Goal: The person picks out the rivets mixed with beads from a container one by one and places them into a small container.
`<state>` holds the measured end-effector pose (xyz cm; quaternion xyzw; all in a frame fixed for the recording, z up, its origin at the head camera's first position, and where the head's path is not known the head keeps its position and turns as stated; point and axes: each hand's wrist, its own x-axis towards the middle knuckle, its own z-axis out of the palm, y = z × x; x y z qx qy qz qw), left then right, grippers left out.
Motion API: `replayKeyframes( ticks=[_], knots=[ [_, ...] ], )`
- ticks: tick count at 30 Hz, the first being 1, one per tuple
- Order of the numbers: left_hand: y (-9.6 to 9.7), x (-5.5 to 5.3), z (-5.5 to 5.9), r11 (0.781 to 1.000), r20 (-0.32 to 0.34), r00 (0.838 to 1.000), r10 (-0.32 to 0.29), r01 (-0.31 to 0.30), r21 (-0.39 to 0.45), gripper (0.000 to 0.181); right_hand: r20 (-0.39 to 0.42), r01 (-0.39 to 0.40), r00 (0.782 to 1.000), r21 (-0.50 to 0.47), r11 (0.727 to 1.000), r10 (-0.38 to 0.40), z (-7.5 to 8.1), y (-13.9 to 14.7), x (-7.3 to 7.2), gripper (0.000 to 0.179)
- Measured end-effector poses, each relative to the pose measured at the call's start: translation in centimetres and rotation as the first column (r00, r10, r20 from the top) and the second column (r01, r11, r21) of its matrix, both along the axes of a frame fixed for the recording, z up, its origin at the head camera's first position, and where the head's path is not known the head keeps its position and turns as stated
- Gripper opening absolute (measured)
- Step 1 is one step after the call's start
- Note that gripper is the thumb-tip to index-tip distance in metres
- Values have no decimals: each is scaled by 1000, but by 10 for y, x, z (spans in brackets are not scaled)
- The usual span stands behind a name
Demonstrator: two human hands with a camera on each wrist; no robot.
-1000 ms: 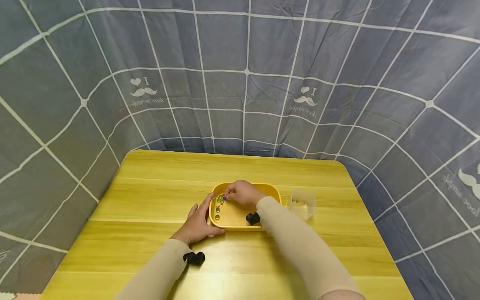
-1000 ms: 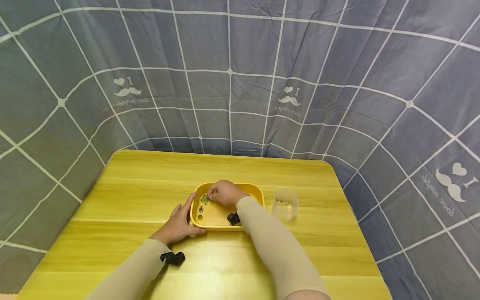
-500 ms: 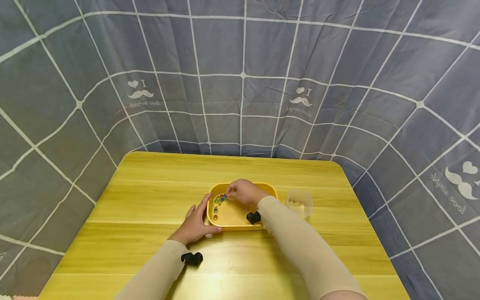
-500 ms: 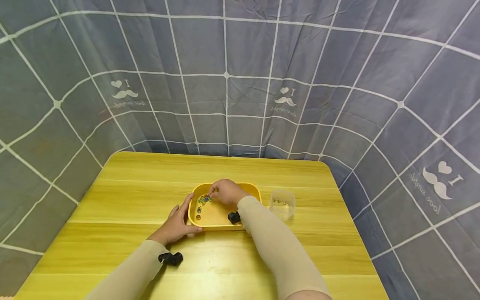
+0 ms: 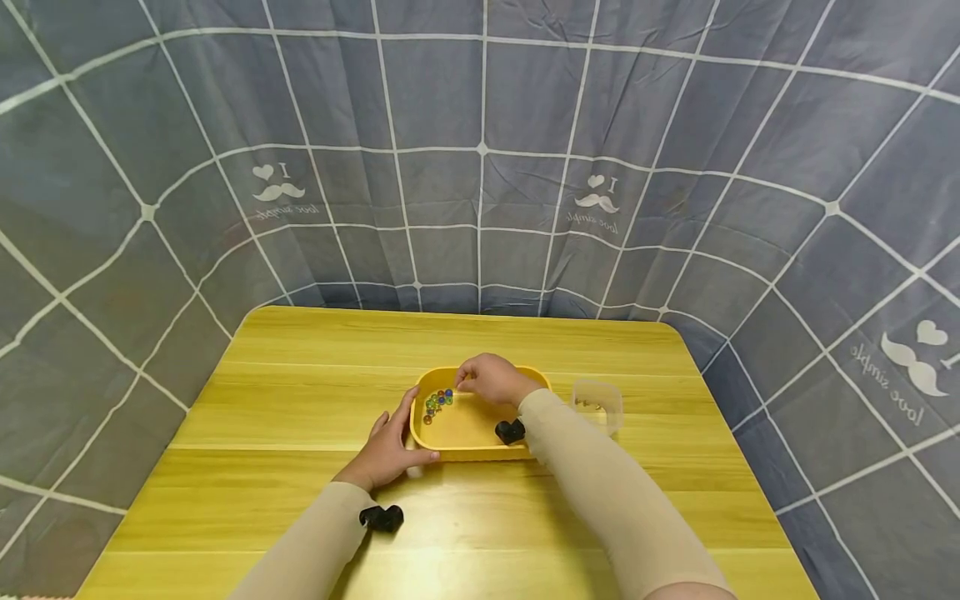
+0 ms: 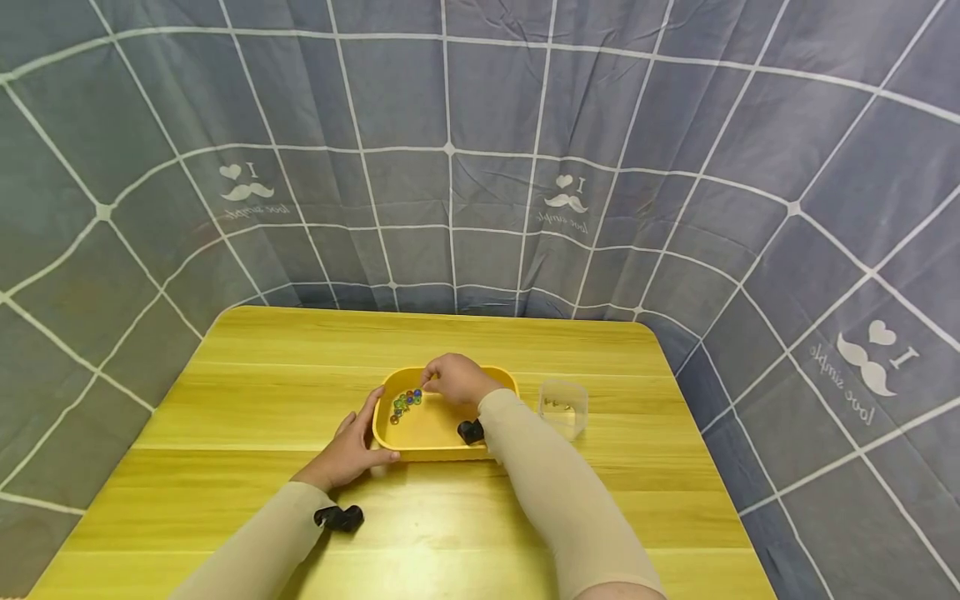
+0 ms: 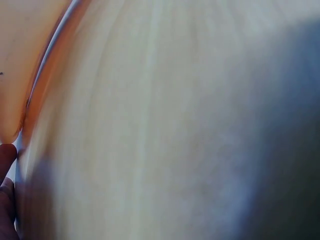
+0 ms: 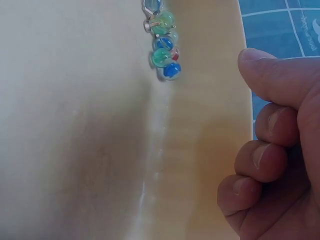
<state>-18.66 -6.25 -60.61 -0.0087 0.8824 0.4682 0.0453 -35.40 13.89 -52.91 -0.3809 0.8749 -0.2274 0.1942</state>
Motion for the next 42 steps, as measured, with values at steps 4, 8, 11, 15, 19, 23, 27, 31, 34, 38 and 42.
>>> replayKeyframes(
  ticks=[4, 8, 11, 15, 19, 23, 27, 31, 34, 38, 42],
  knots=[
    [6, 6, -1, 1000, 10, 1000, 12, -12, 3, 125, 10, 1, 1000, -6, 1000, -1, 5, 9, 5, 15],
    [12, 13, 0, 1000, 16, 1000, 15, -15, 8, 127, 26, 0, 1000, -16, 1000, 0, 13, 22, 7, 18],
    [17, 17, 1, 999, 27, 999, 26, -27, 18, 129, 24, -9, 1000, -18, 1000, 9, 21, 35, 7, 20],
    [17, 17, 3, 999, 53, 998, 36, -38, 36, 130, 8, 0, 1000, -30, 1000, 0, 36, 53, 4, 21],
    [14, 16, 5, 999, 62, 998, 5, -8, 44, 130, -12, 32, 999, -33, 999, -32, 48, 73, 1, 21],
    [13, 17, 4, 999, 64, 998, -9, 5, 54, 125, -25, 63, 998, -27, 998, -64, 53, 94, -2, 20],
    [14, 19, -1, 999, 50, 999, 6, -8, 33, 121, -36, 83, 996, -35, 996, -85, 52, 113, -4, 20],
    [15, 18, -3, 999, 26, 1000, 14, -15, 30, 121, -51, 94, 994, -44, 995, -96, 51, 130, -6, 20],
    [14, 16, -2, 1000, 12, 1000, 7, -7, 24, 121, -46, 104, 993, -52, 993, -106, 51, 141, -9, 20],
    [14, 12, 0, 1000, 9, 1000, 3, -3, 19, 121, -50, 138, 989, -64, 988, -141, 50, 157, -13, 16],
    [13, 9, 3, 1000, 12, 1000, 2, -3, 25, 119, -62, 173, 982, -64, 983, -177, 49, 171, -18, 14]
  ],
)
